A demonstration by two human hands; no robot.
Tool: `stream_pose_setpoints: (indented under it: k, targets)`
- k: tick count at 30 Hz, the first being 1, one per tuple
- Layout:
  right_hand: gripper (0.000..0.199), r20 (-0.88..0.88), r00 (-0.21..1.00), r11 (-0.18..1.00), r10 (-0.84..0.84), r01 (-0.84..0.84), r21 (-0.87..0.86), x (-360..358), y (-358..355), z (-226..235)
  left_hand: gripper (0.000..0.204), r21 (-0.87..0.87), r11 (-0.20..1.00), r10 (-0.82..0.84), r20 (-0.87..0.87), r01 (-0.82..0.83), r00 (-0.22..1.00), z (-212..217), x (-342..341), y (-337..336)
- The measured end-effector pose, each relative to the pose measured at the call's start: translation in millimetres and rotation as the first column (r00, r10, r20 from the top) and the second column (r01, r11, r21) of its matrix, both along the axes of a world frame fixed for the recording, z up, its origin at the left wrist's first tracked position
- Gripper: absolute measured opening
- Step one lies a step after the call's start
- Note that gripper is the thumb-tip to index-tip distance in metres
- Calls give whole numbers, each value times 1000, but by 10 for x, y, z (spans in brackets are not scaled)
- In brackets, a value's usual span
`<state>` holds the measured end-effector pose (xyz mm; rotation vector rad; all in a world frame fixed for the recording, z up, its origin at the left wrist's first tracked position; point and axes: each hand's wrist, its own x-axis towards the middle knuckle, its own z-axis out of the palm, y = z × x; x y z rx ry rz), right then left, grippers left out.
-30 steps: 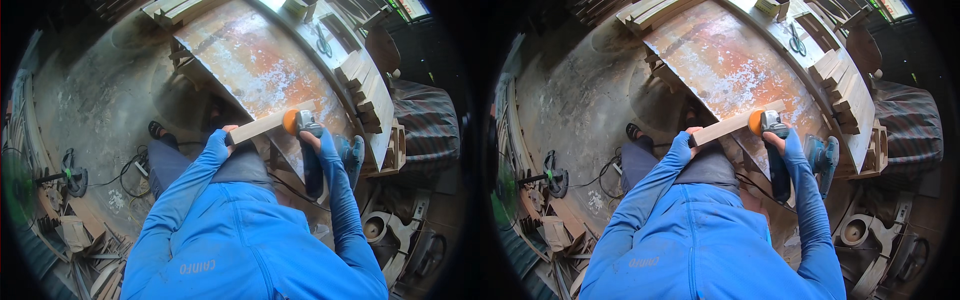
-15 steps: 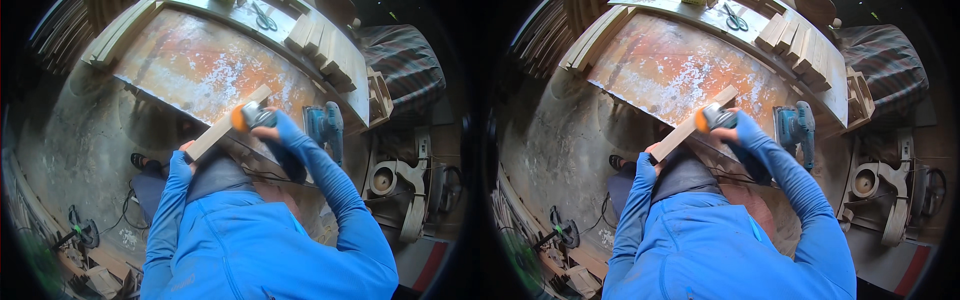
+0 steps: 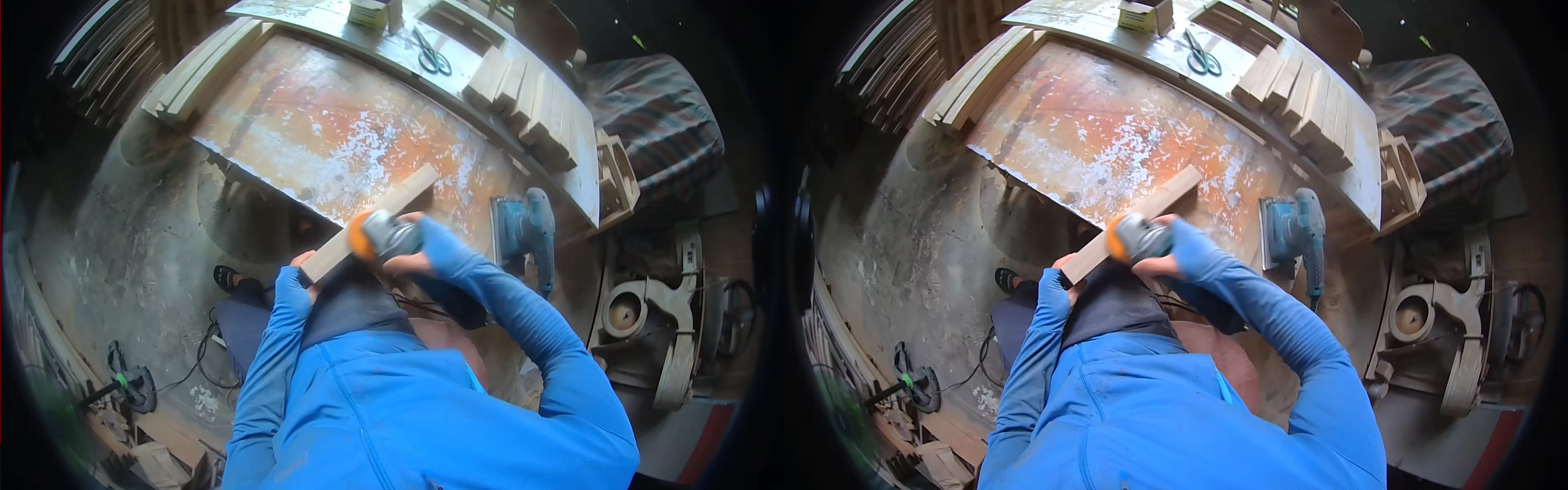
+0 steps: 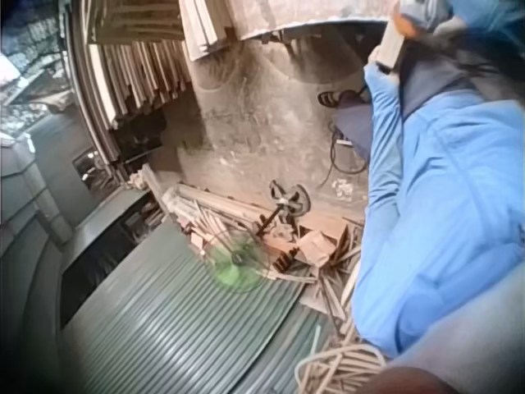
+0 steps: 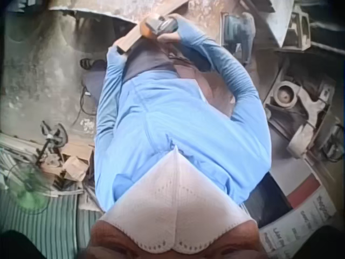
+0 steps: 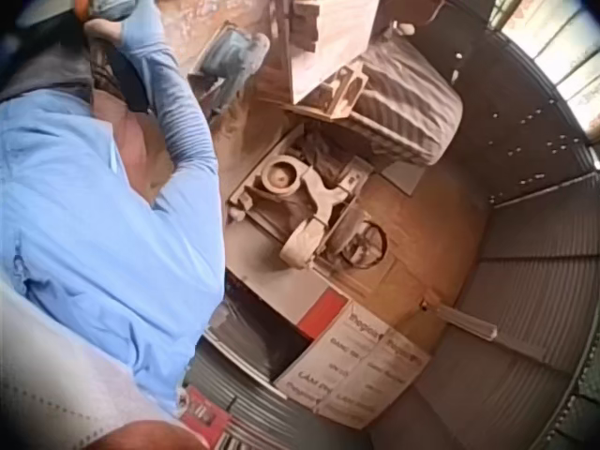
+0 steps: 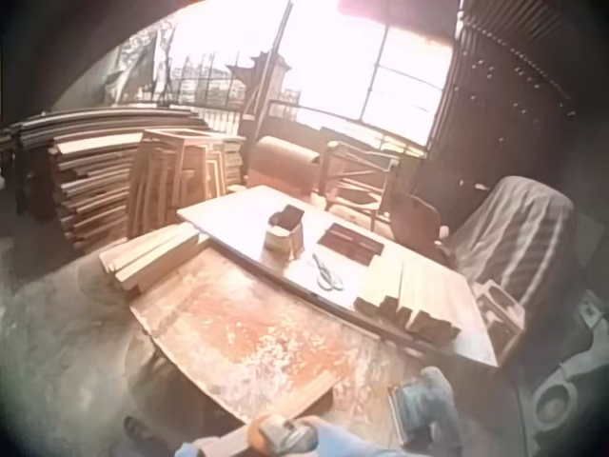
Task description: Sanding wooden blocks using an angle grinder with a sanding disc.
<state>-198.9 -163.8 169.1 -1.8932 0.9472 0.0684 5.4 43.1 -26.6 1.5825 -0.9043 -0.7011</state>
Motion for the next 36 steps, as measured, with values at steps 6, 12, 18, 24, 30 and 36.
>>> stream_pose_setpoints:
  k: [6, 12, 18, 24, 30, 36]
  targets:
    - [102, -5, 999, 999, -32, 32, 1, 96, -183, -77, 55, 0, 1000, -14, -39, 14, 999, -30, 10, -36]
    - [47, 122, 929, 936, -350, 342, 78, -437, -1149, -145, 54, -16, 999, -33, -84, 32, 996, 68, 10, -74]
    - [40, 335, 839, 903, -428, 414, 117, -486, -967, -202, 54, 35, 999, 1, -21, 0, 1000, 74, -1, -43]
    - [97, -3, 1000, 1000, -21, 21, 21, 68, -40, -37, 55, 34, 999, -7, 5, 7, 1000, 120, 12, -2]
    - [91, 56, 967, 965, -248, 242, 103, -279, -503, -120, 55, 33, 999, -15, -44, 16, 999, 70, 49, -32]
    - [47, 143, 844, 850, -516, 525, -32, -612, -1105, -28, 51, -11, 1000, -8, -55, 7, 998, -33, 37, -55]
